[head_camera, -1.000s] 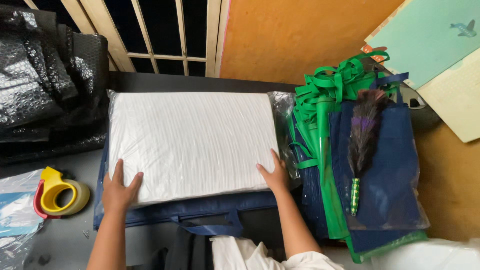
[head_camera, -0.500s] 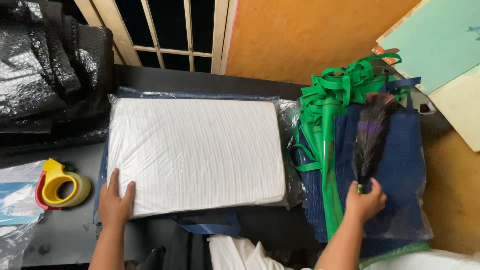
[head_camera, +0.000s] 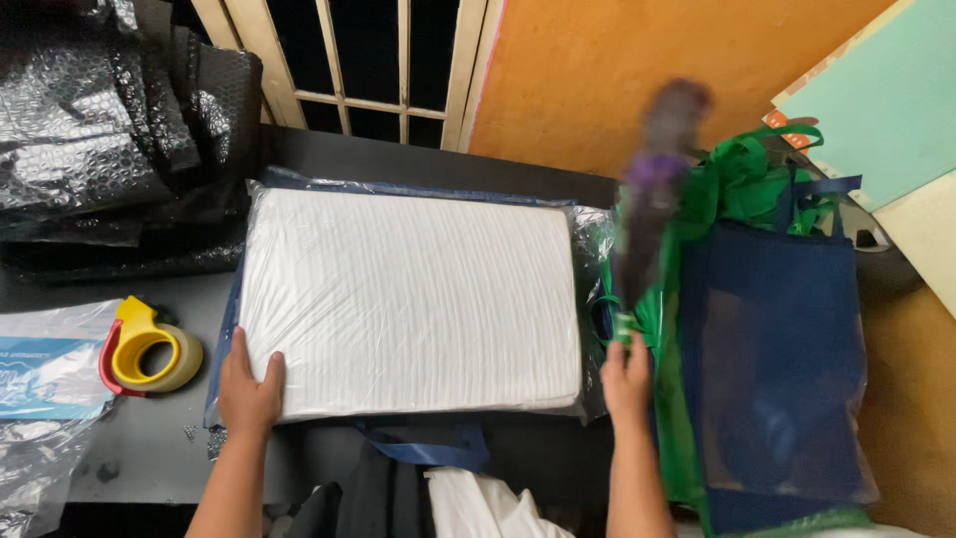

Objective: The person dusts a blue bag and a plastic-wrapped pillow using a duster, inserts the pillow and a brochure into the bag, and zips the bag closed.

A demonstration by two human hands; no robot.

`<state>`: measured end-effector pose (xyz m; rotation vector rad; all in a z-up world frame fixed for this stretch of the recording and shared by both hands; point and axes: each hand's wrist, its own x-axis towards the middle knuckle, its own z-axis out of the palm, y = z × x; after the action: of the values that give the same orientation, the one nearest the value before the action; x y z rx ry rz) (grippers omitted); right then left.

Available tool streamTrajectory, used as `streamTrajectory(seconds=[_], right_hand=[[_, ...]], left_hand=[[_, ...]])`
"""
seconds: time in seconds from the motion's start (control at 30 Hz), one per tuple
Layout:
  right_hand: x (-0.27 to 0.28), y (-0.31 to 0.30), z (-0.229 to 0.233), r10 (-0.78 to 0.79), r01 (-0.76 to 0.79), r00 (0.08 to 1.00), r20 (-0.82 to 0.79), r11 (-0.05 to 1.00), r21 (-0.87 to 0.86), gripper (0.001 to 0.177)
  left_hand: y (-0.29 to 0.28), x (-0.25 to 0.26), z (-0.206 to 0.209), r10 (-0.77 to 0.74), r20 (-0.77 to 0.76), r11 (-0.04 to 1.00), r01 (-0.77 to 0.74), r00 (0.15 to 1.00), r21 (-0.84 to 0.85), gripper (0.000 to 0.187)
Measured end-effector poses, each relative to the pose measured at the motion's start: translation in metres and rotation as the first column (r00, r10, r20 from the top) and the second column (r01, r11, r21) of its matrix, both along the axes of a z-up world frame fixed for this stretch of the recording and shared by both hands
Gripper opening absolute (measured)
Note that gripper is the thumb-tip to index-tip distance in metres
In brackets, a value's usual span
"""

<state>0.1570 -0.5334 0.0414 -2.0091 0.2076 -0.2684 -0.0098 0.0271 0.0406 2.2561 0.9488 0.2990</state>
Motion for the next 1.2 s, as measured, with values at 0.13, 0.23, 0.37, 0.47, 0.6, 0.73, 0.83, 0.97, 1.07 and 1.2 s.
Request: streamTrajectory(seconds=[0.13,0.23,0.37,0.47,0.6,0.73,0.83,0.97,1.07,1.2], right_hand=[[-0.020,0.086,0.023,0.417,-0.381,0.896,-0.155,0.899,0.218,0.045],[-0.024,0.131,0.059,0.701,-0.648,0.582,-0.412,0.706,0.287,0.042],[0.005,0.144,0.028,0.723,-0.704,0.520,-0.455,0.664,0.252,0.036],[0.032,0.156,-0.001,0.582,-0.570,0.723,-0.373,0.807,0.153,0.033],[0.028,0.186,0.029,0.432,-0.425,0.876,-0.215,0.902,0.080,0.033],[0.021,0.167,0.021,0.600,-0.525,0.778,-0.187,0.784,0.330,0.036],[-0.001,0.161,0.062,0.731,-0.637,0.534,-0.425,0.678,0.367,0.036],[-0.001,0.157,0.055,0.708,-0.701,0.513,-0.485,0.672,0.238,0.036],[0.013,0.163,0.030,0.587,-0.550,0.719,-0.373,0.808,0.213,0.036],[0.008,0.174,0.056,0.481,-0.417,0.831,-0.281,0.871,0.258,0.042]], left_hand=[[0.004,-0.002,-0.017,0.035,0.080,0.999,-0.034,0.996,-0.017,0.087],[0.024,-0.005,-0.066,0.006,0.093,1.000,-0.006,0.996,-0.002,0.082],[0.028,-0.005,-0.070,-0.127,-0.269,0.925,0.212,0.955,0.317,0.035],[0.012,-0.003,-0.030,0.029,0.072,0.998,-0.025,0.997,-0.065,0.082],[0.013,-0.003,-0.037,0.048,0.076,0.996,-0.042,0.996,-0.078,0.083],[0.012,0.000,-0.035,0.045,0.097,0.997,-0.038,0.994,-0.072,0.081],[0.017,0.005,-0.057,0.064,0.063,0.990,-0.055,0.996,-0.133,0.081],[0.018,0.008,-0.057,0.096,0.000,0.992,-0.095,0.995,-0.088,0.062],[0.011,0.008,-0.032,0.087,0.104,0.985,-0.070,0.991,-0.158,0.079],[0.009,0.007,-0.027,0.101,0.105,0.981,-0.081,0.989,-0.179,0.078]])
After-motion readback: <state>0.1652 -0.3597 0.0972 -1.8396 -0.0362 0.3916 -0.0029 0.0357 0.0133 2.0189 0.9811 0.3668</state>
